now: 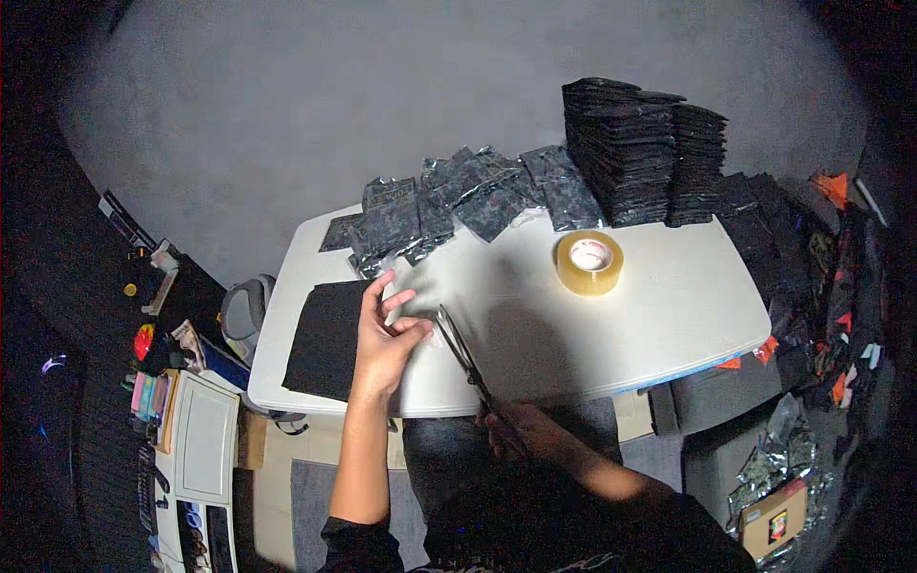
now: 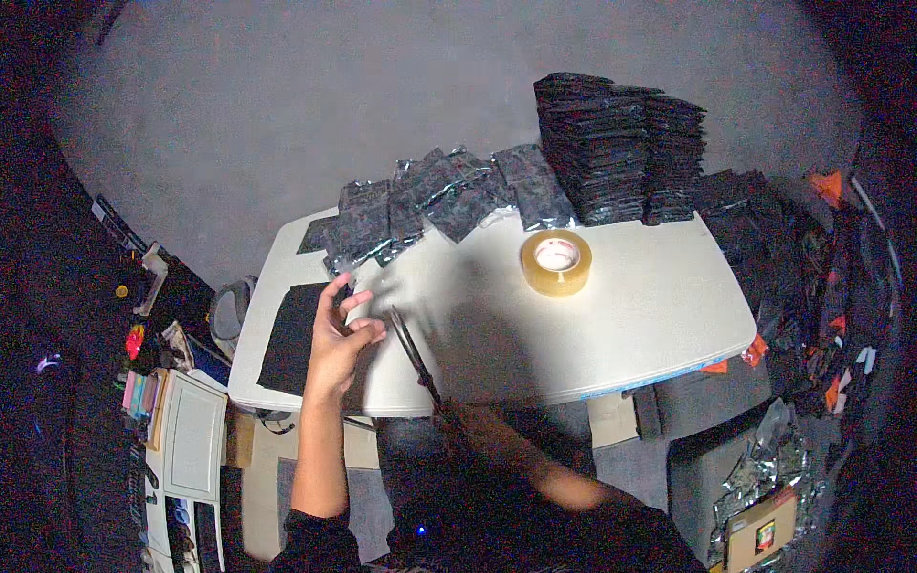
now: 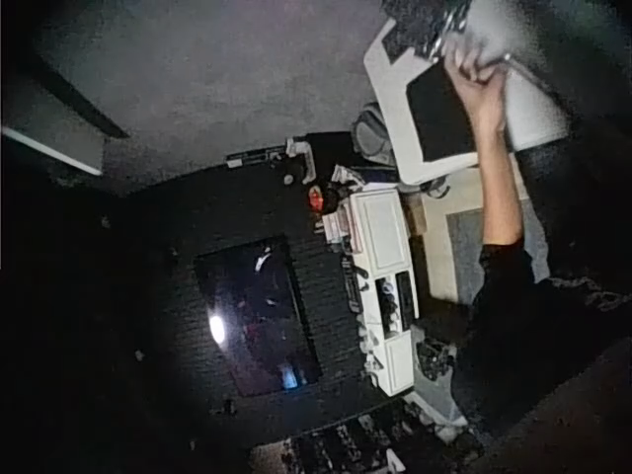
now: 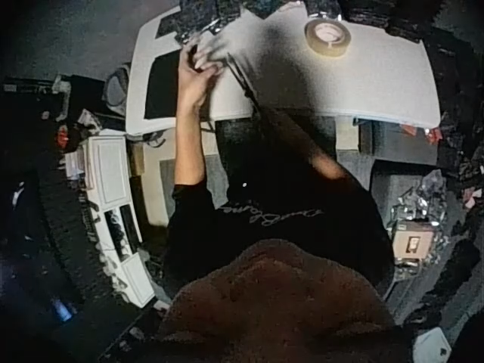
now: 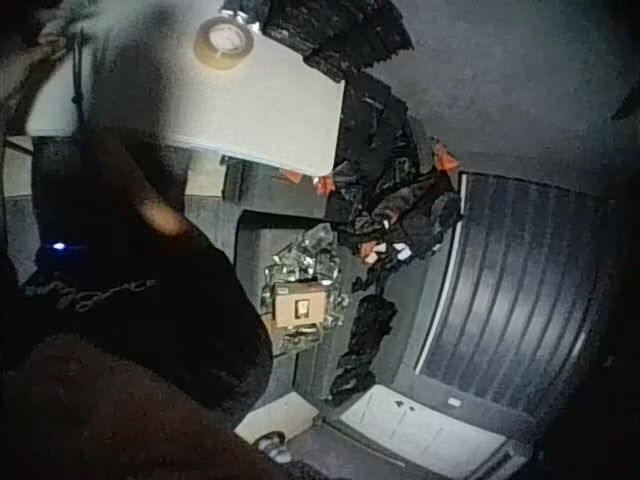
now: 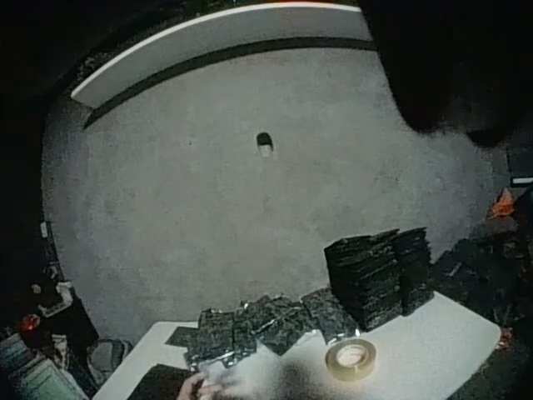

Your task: The recorder is folding black sheets, applying tape, and stacking the finished items on a table.

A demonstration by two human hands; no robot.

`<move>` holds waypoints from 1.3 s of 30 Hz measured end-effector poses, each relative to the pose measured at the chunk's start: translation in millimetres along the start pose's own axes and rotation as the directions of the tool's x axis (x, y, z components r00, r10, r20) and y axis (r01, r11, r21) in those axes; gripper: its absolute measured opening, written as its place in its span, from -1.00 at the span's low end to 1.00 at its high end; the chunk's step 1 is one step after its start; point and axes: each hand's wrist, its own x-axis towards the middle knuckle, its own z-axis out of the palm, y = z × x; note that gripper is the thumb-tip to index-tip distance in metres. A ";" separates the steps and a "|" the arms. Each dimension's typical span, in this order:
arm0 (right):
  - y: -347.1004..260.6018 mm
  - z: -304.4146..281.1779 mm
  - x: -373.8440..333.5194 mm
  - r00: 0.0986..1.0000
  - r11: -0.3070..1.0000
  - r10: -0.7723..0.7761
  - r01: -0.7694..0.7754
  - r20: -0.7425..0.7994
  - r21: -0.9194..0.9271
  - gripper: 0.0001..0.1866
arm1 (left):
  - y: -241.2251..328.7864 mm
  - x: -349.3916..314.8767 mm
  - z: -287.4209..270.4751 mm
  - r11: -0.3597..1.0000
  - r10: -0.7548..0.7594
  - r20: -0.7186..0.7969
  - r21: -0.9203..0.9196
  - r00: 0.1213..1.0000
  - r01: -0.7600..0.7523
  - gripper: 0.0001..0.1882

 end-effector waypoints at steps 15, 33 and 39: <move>-4.8 3.5 12.5 0.995 0.995 -0.098 0.098 -0.022 0.014 -0.59 | -0.2 -2.9 -1.7 1.000 -0.022 -0.013 -0.016 1.000 0.022 -0.08; -7.4 4.6 18.8 0.997 0.999 0.013 -0.010 -0.070 0.034 -0.62 | -1.3 -2.8 -3.0 0.999 -0.039 -0.022 -0.006 0.999 0.039 -0.08; 15.8 2.1 26.7 0.996 0.998 -0.036 0.040 -0.084 0.048 -0.73 | -1.1 -0.4 -0.4 0.999 -0.040 -0.029 -0.013 0.999 0.039 -0.08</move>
